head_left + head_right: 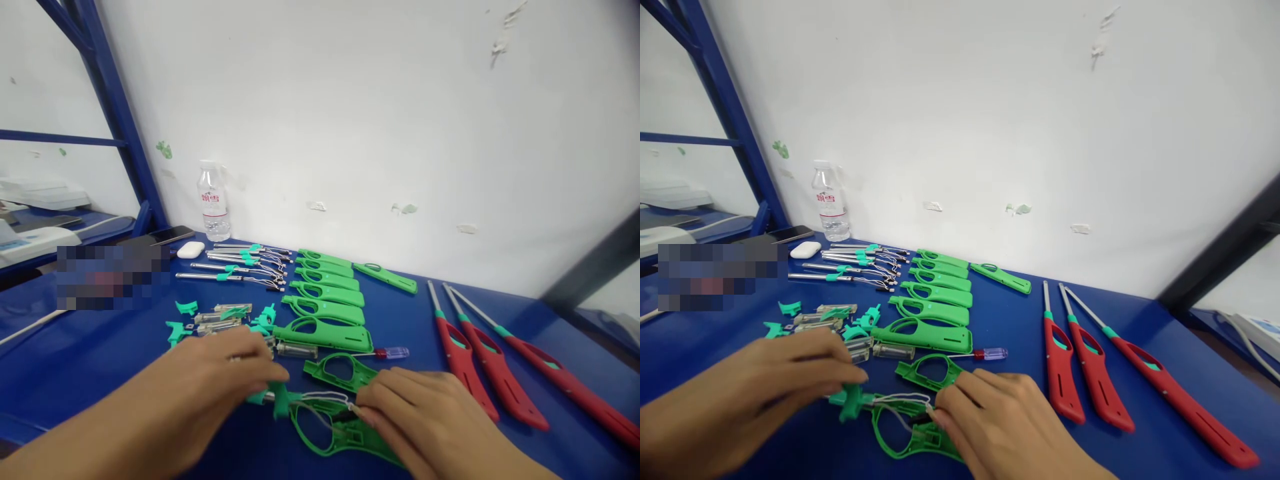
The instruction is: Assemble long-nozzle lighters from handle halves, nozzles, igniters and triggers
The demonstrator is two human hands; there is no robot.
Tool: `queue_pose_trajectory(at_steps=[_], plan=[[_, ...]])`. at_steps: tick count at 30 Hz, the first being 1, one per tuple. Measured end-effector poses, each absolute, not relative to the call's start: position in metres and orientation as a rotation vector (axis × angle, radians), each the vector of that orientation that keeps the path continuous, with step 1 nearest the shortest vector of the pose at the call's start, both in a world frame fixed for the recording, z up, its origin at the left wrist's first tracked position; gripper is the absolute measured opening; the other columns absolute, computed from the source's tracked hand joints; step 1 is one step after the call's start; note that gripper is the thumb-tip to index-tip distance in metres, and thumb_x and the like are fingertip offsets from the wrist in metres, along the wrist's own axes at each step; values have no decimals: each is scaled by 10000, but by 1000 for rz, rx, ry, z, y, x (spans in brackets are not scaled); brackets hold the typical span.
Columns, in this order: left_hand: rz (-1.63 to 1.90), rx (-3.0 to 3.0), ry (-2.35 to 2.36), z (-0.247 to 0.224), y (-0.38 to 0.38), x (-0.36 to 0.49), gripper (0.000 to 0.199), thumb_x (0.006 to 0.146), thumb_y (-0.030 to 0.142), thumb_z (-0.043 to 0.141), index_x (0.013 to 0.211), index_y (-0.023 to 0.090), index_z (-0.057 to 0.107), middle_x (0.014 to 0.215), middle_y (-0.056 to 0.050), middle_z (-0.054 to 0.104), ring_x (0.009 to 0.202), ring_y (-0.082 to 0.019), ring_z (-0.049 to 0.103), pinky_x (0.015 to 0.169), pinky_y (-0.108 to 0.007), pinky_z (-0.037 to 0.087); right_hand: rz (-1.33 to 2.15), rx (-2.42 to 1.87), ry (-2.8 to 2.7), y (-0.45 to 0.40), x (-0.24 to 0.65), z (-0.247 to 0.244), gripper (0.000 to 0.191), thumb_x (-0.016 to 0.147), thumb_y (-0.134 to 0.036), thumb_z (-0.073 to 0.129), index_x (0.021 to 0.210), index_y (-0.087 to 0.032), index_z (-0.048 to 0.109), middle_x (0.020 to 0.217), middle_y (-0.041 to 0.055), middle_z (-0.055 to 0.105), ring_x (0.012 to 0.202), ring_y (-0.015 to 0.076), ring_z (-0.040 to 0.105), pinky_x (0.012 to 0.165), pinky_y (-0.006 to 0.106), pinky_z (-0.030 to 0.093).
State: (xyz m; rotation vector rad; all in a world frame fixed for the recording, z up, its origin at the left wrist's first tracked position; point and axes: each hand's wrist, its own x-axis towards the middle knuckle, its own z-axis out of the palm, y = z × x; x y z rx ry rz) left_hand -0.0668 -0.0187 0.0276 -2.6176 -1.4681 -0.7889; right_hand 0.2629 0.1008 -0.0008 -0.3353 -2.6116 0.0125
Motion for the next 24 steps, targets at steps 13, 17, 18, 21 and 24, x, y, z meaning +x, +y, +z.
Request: queue_pose_trajectory(at_steps=[13, 17, 18, 21, 24], plan=[[-350, -2725, -1702, -13, -27, -23, 983, 733, -107, 612, 1576, 376, 762, 1450, -34, 847, 1112, -248, 882, 942, -311, 731, 5, -373, -2610, 99, 259, -3, 574, 1359, -423, 274, 1028, -276, 719, 869, -62, 794, 677, 117, 755, 629, 311, 468], [-392, -2712, -1633, -14, -34, -31, 1071, 794, -82, 607, 1748, 405, 605, 1632, -34, 776, 1419, -260, 796, 1196, -333, 651, -14, -364, -2615, 100, 259, -1, 565, 1361, -407, 273, 1023, -276, 706, 841, -69, 779, 663, 115, 750, 622, 317, 461], [-435, -2695, -1622, -13, -35, -32, 1084, 802, -82, 598, 1763, 419, 583, 1620, -27, 783, 1427, -245, 790, 1226, -328, 628, -18, -360, -2615, 100, 259, -1, 566, 1361, -407, 269, 1023, -275, 704, 832, -70, 774, 657, 116, 747, 621, 319, 461], [-540, -2657, -1572, -9, -34, -32, 1089, 806, -86, 581, 1774, 414, 570, 1556, -41, 817, 1367, -229, 823, 1181, -296, 646, -25, -359, -2622, 100, 260, -2, 565, 1361, -414, 261, 1043, -273, 706, 834, -66, 777, 661, 117, 757, 624, 322, 464], [-562, -2639, -1518, -6, -31, -28, 977, 799, -72, 577, 1675, 350, 670, 1467, -65, 855, 1227, -251, 884, 1059, -303, 713, -34, -371, -2634, 100, 260, -3, 558, 1360, -416, 265, 1053, -272, 708, 838, -64, 783, 673, 119, 767, 632, 322, 467]])
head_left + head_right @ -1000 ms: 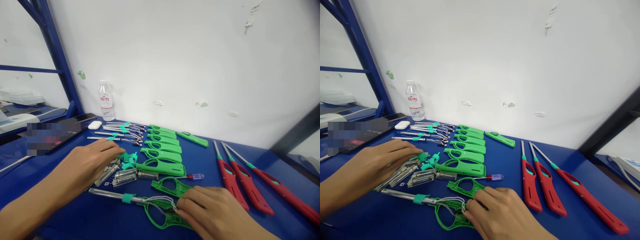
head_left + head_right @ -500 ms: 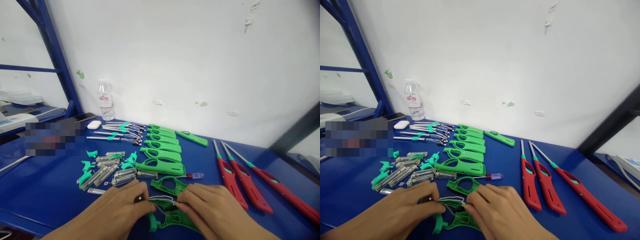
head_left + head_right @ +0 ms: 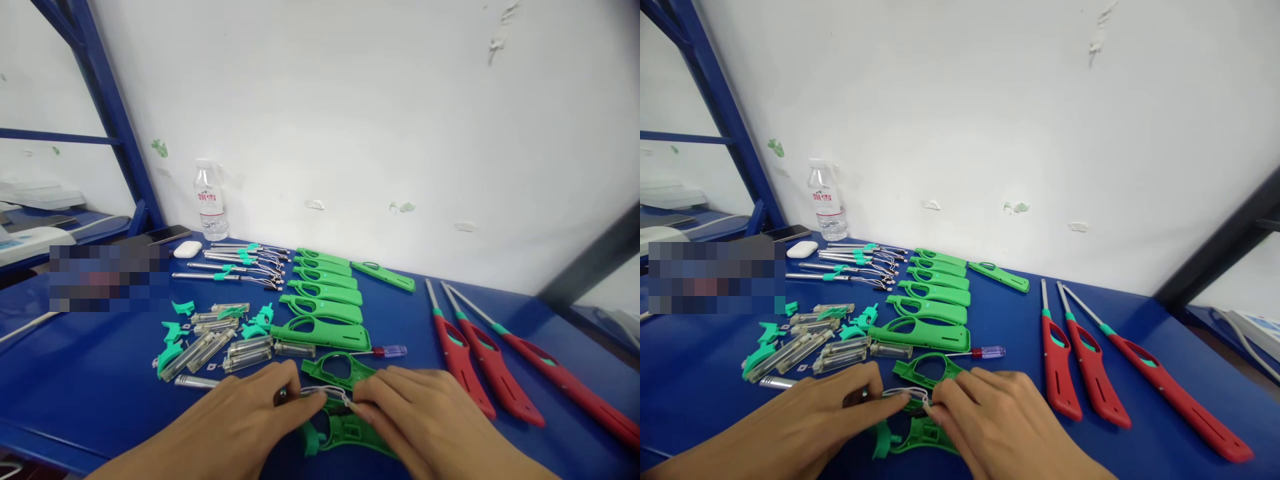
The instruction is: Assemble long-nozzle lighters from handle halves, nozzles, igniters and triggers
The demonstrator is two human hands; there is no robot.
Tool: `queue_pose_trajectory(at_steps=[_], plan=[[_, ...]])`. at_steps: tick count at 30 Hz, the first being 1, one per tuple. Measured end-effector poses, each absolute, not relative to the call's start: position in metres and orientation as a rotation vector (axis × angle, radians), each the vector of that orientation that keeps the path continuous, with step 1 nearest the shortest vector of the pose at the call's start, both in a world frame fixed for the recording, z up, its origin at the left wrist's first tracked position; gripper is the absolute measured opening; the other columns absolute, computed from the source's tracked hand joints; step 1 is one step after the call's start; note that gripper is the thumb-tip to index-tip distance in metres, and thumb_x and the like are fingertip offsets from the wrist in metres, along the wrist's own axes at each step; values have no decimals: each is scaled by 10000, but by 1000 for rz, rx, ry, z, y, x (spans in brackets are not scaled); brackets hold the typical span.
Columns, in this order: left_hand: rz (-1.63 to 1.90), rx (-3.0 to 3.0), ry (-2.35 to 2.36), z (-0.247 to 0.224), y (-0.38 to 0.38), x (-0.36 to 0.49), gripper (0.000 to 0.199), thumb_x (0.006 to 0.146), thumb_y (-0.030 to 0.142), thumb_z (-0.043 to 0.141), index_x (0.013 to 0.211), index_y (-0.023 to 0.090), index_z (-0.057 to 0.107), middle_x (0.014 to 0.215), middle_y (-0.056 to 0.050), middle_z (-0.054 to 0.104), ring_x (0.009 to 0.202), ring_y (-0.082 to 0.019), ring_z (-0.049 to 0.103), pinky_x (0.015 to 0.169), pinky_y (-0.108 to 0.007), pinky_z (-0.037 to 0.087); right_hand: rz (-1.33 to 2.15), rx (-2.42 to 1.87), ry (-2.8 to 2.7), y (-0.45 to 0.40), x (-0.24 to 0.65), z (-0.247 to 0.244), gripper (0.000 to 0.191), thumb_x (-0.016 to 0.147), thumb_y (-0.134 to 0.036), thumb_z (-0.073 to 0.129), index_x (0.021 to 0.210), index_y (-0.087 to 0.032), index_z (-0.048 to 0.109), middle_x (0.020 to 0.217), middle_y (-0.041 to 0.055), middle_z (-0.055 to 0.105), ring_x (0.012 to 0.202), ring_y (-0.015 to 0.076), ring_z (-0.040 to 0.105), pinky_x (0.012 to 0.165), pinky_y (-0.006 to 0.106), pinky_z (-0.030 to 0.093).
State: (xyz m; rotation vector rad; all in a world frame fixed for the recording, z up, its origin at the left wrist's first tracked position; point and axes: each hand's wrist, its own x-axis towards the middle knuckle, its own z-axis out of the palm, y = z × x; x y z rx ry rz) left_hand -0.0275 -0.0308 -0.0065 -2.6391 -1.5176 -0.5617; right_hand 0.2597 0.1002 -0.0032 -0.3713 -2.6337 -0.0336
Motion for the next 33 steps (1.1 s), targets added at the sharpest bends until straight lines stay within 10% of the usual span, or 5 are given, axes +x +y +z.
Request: queue_pose_trajectory(at_steps=[12, 33], plan=[[-695, -2642, -1498, -12, -20, -26, 585, 858, 79, 728, 1389, 326, 729, 1136, 2, 811, 835, -195, 833, 709, -265, 662, -55, -314, -2711, 101, 263, -1, 566, 1357, -388, 242, 1056, -261, 703, 923, -44, 796, 758, 140, 776, 665, 347, 476], [-778, -2519, -1559, -26, -20, -9, 374, 1096, 28, 515, 1262, 283, 733, 1073, -14, 813, 903, -198, 817, 798, -255, 640, -62, -284, -2658, 98, 262, -3, 541, 1357, -393, 274, 1072, -260, 714, 928, -54, 801, 766, 124, 788, 636, 353, 468]])
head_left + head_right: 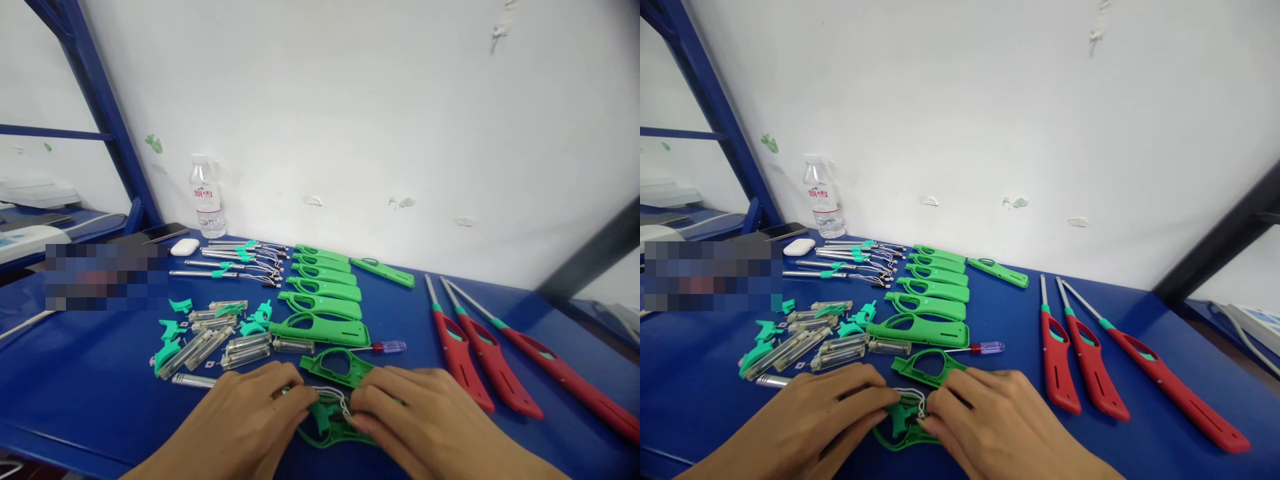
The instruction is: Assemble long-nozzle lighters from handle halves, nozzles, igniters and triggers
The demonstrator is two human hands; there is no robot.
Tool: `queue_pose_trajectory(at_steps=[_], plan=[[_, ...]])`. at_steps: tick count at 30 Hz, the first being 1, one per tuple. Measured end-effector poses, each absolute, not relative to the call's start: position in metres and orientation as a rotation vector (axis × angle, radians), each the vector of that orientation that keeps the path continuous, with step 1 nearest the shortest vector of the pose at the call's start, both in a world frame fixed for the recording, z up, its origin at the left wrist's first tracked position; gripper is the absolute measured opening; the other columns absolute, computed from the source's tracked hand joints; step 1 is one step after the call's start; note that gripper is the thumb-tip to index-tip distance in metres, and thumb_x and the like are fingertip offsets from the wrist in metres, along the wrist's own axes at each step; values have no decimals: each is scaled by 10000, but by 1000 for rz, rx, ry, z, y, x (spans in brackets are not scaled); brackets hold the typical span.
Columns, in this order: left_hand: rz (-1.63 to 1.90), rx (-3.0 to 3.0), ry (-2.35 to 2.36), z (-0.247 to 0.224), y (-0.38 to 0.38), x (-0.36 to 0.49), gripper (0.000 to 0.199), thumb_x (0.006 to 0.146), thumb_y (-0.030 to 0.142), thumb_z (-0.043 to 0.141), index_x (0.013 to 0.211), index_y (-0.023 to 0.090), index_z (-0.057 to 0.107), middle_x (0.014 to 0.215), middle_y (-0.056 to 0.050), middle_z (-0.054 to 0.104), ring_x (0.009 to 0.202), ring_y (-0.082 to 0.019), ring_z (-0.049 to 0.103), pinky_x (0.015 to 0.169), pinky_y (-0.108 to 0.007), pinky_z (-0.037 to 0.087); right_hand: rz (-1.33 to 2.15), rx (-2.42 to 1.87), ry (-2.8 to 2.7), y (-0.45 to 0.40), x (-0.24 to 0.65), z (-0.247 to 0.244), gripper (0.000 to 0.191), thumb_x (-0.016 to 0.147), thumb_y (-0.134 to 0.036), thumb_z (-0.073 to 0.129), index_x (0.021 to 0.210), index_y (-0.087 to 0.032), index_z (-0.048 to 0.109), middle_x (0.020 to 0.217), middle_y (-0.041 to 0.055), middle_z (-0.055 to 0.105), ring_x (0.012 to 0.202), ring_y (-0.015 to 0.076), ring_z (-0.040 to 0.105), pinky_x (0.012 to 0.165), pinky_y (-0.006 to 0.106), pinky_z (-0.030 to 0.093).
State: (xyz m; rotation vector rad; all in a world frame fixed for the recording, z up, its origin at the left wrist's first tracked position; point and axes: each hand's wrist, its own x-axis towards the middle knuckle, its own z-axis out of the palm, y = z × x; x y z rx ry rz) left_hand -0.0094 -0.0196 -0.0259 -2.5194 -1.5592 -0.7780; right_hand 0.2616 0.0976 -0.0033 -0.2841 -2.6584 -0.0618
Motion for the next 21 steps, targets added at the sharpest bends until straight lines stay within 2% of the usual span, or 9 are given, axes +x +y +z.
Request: queue_pose_trajectory(at_steps=[9, 12, 17, 21], plan=[[-850, -2553, -1528, -34, -14, -11, 338, 1117, 48, 534, 1265, 277, 733, 1064, -10, 816, 853, -205, 810, 713, -280, 606, -53, -245, -2645, 104, 260, -7, 532, 1350, -420, 293, 1053, -262, 705, 879, -58, 793, 698, 130, 752, 600, 357, 434], [-847, -2539, -1537, -36, -14, -11, 342, 1119, 51, 528, 1268, 284, 730, 1060, -12, 818, 852, -201, 806, 684, -275, 564, -20, -240, -2667, 103, 261, -8, 517, 1348, -416, 307, 1074, -257, 715, 902, -49, 800, 728, 132, 768, 615, 352, 440], [-829, -2538, -1521, -32, -15, -7, 338, 1062, 18, 548, 1216, 270, 713, 1044, -17, 813, 855, -196, 802, 699, -256, 554, 23, -226, -2669, 103, 261, -11, 500, 1343, -416, 325, 1081, -253, 718, 926, -44, 805, 763, 140, 784, 640, 350, 461], [-819, -2531, -1464, -29, -14, -5, 361, 1010, -3, 519, 1180, 260, 697, 1032, -14, 807, 821, -204, 805, 604, -306, 484, 44, -215, -2663, 103, 261, -12, 476, 1342, -410, 342, 1099, -256, 722, 940, -49, 811, 781, 139, 795, 646, 347, 470]])
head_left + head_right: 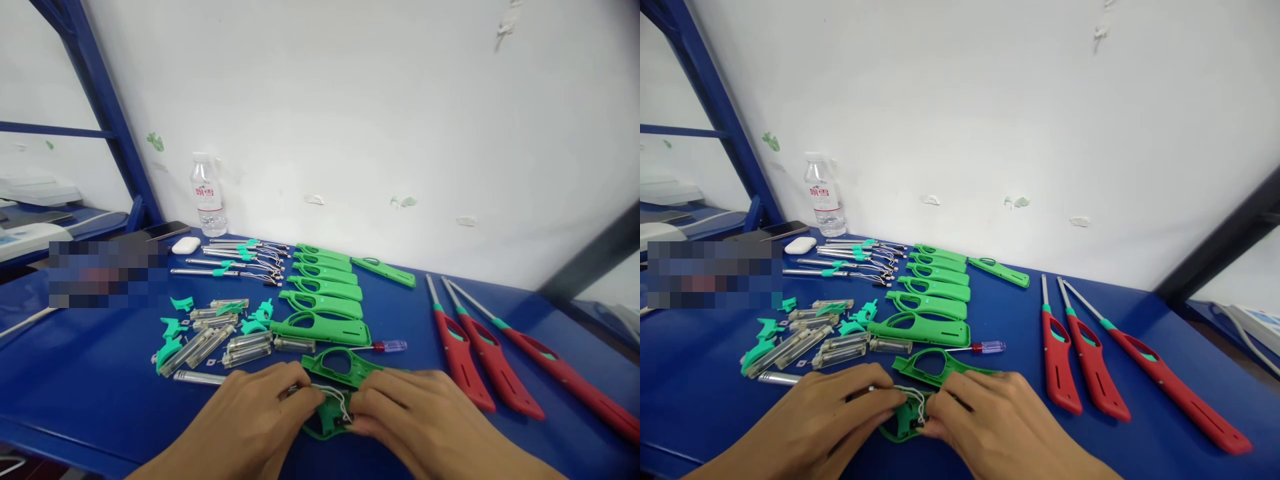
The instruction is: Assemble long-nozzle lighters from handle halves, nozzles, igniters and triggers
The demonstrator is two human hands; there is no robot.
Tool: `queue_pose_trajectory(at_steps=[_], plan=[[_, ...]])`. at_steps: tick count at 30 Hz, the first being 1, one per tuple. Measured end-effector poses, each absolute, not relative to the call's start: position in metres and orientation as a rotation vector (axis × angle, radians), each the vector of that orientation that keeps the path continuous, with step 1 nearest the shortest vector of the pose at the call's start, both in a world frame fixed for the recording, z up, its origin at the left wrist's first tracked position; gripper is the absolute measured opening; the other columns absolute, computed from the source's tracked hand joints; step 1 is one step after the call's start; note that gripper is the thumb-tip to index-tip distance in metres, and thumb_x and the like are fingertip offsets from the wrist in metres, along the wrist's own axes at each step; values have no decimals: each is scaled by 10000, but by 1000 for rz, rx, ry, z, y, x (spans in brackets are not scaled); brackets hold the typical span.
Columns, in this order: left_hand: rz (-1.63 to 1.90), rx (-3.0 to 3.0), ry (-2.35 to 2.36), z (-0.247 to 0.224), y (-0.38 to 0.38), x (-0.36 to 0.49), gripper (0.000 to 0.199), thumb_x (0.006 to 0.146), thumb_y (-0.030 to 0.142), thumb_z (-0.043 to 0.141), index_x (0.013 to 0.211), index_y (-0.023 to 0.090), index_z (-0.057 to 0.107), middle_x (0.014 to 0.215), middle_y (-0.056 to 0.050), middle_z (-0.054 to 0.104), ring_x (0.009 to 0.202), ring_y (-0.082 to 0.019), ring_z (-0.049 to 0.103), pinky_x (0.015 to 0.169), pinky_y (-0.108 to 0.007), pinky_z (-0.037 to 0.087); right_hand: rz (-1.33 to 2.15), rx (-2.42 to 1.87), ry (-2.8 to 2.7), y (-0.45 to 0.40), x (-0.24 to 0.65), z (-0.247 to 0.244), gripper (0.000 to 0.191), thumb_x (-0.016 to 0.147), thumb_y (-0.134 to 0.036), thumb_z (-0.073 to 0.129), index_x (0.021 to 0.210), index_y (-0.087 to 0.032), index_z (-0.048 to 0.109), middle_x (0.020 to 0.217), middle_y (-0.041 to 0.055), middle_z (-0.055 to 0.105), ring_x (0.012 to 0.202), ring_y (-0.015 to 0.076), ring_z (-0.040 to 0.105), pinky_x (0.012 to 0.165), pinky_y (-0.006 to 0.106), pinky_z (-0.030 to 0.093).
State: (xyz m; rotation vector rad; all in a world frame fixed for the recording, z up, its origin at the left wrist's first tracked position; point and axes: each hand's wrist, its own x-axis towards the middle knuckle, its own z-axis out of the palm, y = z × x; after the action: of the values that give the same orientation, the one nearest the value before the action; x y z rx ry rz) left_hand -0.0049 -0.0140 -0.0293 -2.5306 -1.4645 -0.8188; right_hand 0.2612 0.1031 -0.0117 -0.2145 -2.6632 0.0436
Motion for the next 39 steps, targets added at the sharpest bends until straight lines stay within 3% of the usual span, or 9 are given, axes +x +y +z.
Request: queue_pose_trajectory(at_steps=[5, 13, 18, 27, 39], plan=[[-887, -2537, -1426, -33, -12, -5, 401, 1068, -5, 504, 1296, 272, 684, 1065, 1, 807, 824, -188, 807, 600, -324, 477, 27, -235, -2650, 102, 264, -8, 474, 1343, -417, 343, 1101, -259, 717, 938, -58, 807, 786, 126, 803, 655, 338, 481], [-973, -2532, -1438, -34, -8, -3, 314, 1125, 30, 481, 1202, 246, 696, 1030, -27, 811, 816, -179, 806, 663, -246, 557, 48, -278, -2587, 99, 259, -11, 501, 1357, -422, 296, 1108, -279, 706, 912, -83, 814, 765, 103, 817, 650, 320, 476], [-1025, -2523, -1414, -35, -6, -3, 301, 1172, 57, 475, 1252, 253, 689, 1050, -11, 815, 833, -173, 819, 713, -233, 604, 46, -276, -2542, 100, 257, -13, 504, 1358, -437, 301, 1074, -282, 687, 866, -86, 792, 702, 101, 793, 613, 311, 464], [-1039, -2462, -1435, -33, -4, 0, 322, 1286, 193, 374, 1202, 288, 670, 926, 36, 758, 672, -167, 749, 530, -299, 486, 13, -276, -2492, 100, 255, -14, 440, 1358, -408, 321, 1085, -279, 641, 856, -85, 773, 629, 99, 747, 588, 298, 458], [-1075, -2441, -1378, -35, -4, 0, 287, 1273, 171, 402, 1235, 272, 668, 939, 17, 754, 708, -176, 760, 566, -278, 529, 24, -258, -2534, 100, 255, -12, 460, 1359, -400, 321, 1041, -269, 628, 835, -77, 745, 625, 101, 728, 584, 296, 447]])
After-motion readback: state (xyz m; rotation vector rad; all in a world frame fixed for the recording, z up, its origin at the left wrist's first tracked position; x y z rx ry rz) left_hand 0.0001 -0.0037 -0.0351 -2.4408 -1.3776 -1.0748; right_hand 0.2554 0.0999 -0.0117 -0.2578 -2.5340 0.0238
